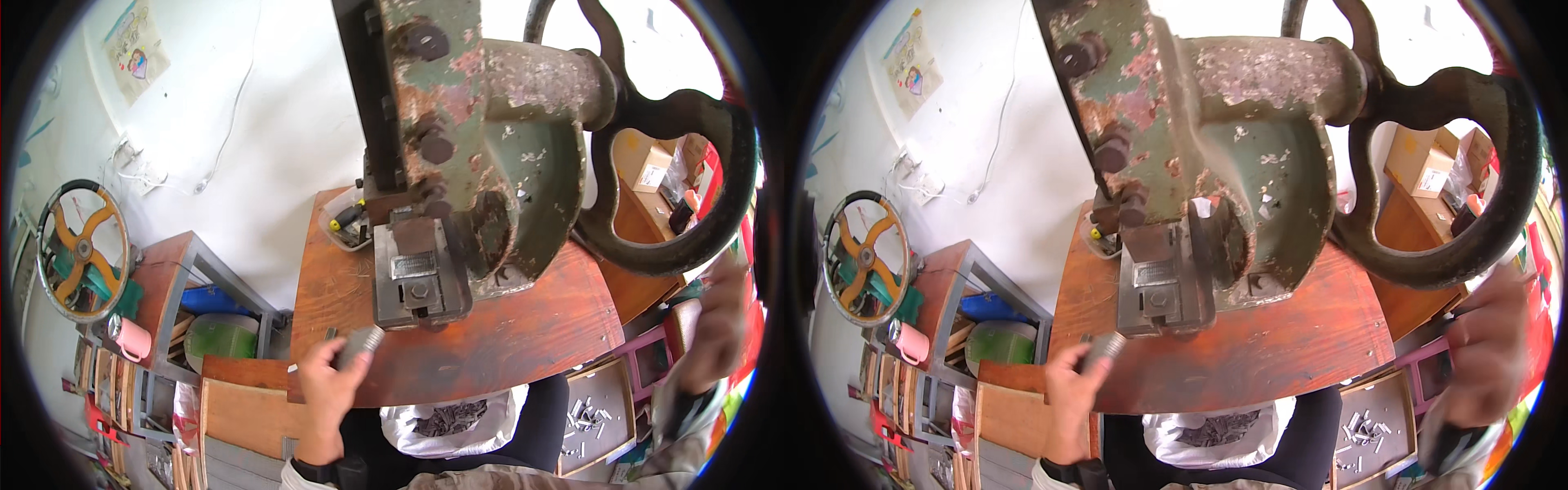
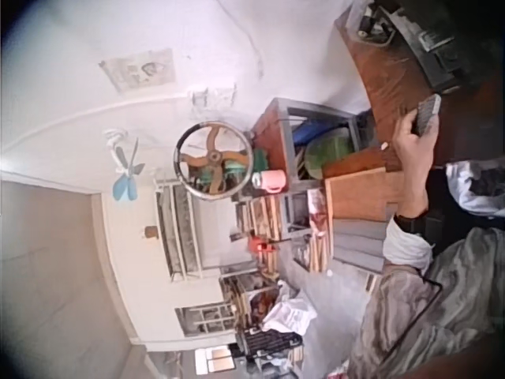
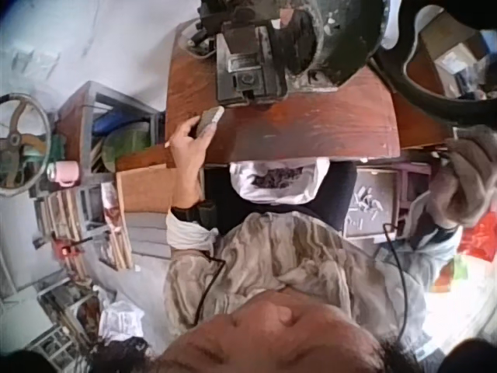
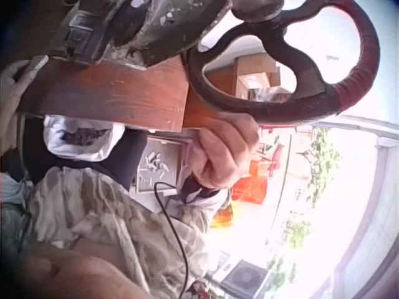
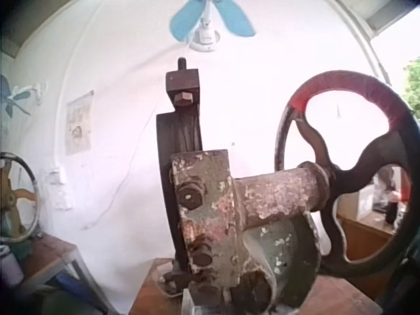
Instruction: The person picks up a stack of metal strips from a wooden tray, places them into a manual press, and rotates a large wheel to cut them. They then remove the cut pieces and place them into a white bag before repeating the process.
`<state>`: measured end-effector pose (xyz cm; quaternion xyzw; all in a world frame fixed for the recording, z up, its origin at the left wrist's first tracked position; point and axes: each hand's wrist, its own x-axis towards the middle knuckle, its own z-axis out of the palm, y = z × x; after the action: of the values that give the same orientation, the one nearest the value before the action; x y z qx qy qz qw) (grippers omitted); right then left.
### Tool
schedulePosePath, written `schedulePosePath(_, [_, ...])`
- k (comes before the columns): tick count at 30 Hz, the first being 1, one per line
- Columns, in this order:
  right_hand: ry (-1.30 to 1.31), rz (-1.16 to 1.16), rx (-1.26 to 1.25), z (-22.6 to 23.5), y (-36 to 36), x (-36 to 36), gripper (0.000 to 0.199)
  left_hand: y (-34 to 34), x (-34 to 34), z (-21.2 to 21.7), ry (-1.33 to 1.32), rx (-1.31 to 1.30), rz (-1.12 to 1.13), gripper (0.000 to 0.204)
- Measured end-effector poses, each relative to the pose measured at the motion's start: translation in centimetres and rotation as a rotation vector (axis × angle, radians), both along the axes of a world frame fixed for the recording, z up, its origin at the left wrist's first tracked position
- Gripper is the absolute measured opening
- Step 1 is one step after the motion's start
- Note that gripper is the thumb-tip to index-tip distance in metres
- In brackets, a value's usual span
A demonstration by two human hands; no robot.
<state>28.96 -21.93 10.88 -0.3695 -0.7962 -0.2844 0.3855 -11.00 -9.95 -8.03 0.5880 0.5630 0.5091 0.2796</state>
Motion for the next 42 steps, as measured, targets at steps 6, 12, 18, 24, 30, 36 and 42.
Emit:
schedulePosePath(6, [0.216, 0.107, -0.519, -15.7, 4.9, -4.9, 0.037, -1.7, 5.8, -1.7, 0.531, 0.249, -0.288, 0.052])
schedulePosePath(12, [-0.189, 0.086, -0.691, -18.2, 8.7, -15.0, 0.068, -2.2, 5.9, -1.2, 0.342, 0.115, -0.289, 0.059])
schedulePosePath(18, [-0.114, 0.019, -0.656, -19.5, 8.7, -12.1, 0.066, -2.0, 5.8, -1.1, 0.590, 0.253, -0.298, 0.058])
schedulePosePath(24, [0.251, 0.094, -0.614, -19.9, 7.9, -9.5, 0.049, -0.8, 6.6, -1.9, 0.593, 0.277, -0.314, 0.046])
schedulePosePath(30, [0.163, 0.077, -0.647, -19.8, 7.9, -10.2, 0.055, -1.2, 6.2, -2.3, 0.528, 0.326, -0.248, 0.047])
schedulePosePath(36, [-0.072, 0.126, -0.680, -19.3, 9.1, -15.5, 0.073, -2.1, 6.3, -1.6, 0.556, 0.229, -0.215, 0.057])
schedulePosePath(42, [-0.194, 0.127, -0.644, -18.9, 10.1, -15.2, 0.069, -2.3, 5.5, -2.3, 0.352, 0.116, -0.213, 0.065])
